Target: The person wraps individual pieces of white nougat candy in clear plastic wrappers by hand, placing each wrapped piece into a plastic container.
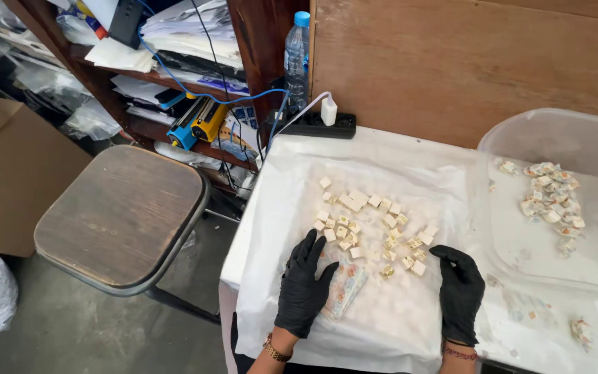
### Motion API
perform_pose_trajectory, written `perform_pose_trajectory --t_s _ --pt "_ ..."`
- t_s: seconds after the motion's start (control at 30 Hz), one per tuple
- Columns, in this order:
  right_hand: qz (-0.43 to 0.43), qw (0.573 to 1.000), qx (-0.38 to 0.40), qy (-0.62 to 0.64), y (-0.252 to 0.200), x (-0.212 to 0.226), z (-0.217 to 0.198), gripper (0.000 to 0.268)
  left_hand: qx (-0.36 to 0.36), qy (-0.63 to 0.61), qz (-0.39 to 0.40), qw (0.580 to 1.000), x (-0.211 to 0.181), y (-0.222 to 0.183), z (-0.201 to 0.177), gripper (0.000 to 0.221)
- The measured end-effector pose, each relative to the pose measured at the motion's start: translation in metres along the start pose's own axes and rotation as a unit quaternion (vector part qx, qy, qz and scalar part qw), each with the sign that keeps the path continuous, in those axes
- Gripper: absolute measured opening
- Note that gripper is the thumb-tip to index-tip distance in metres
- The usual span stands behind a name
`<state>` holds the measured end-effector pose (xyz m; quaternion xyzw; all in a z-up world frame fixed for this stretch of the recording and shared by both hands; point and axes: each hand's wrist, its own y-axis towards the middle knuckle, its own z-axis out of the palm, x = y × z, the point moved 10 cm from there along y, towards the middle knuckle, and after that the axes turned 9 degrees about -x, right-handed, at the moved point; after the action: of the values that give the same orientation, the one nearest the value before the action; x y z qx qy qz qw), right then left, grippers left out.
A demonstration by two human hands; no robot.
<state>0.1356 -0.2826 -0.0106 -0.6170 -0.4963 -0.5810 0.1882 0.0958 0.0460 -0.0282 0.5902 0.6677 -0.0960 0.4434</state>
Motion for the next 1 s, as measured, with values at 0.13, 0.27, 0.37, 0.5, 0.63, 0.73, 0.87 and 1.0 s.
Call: perform_pose_trajectory --t_s 0.13,0.27,0.37,0.5,0.63,0.73,0.87,1.0 --pt "0.003 1.0 0.0 0.01 0.001 -0.006 0.0 0.02 -0.034 -0.018 0.032 0.999 -0.007 0.002 -0.007 0.059" --pt "0.011 1.0 -0.004 0.021 -0.002 0.007 0.0 0.02 -0.048 -0.009 0.045 0.998 -0.007 0.002 -0.008 0.059" --pt "0.026 0.999 -0.006 0.029 -0.002 -0.002 0.0 0.021 -0.039 -0.019 0.035 0.998 -0.007 0.002 -0.008 0.056" --pt "0.023 0.999 -0.003 0.028 -0.002 -0.001 0.001 0.021 -0.073 -0.038 0.077 0.994 -0.027 0.005 -0.027 0.055" --pt "0.018 0.999 -0.003 0.031 -0.002 0.001 0.001 0.02 -0.081 -0.056 0.073 0.992 -0.042 0.01 -0.046 0.065" --pt "0.014 0.999 -0.005 0.036 -0.001 -0.005 0.0 0.019 -0.092 -0.058 0.077 0.991 -0.046 0.012 -0.051 0.071" --pt "-0.022 1.0 -0.001 0.015 -0.001 0.0 -0.001 0.021 -0.069 -0.032 0.044 0.996 -0.037 0.011 -0.042 0.078" --pt "0.01 1.0 -0.008 0.02 -0.001 0.002 -0.001 0.019 -0.012 -0.032 0.01 0.999 -0.02 0.008 -0.018 0.095"
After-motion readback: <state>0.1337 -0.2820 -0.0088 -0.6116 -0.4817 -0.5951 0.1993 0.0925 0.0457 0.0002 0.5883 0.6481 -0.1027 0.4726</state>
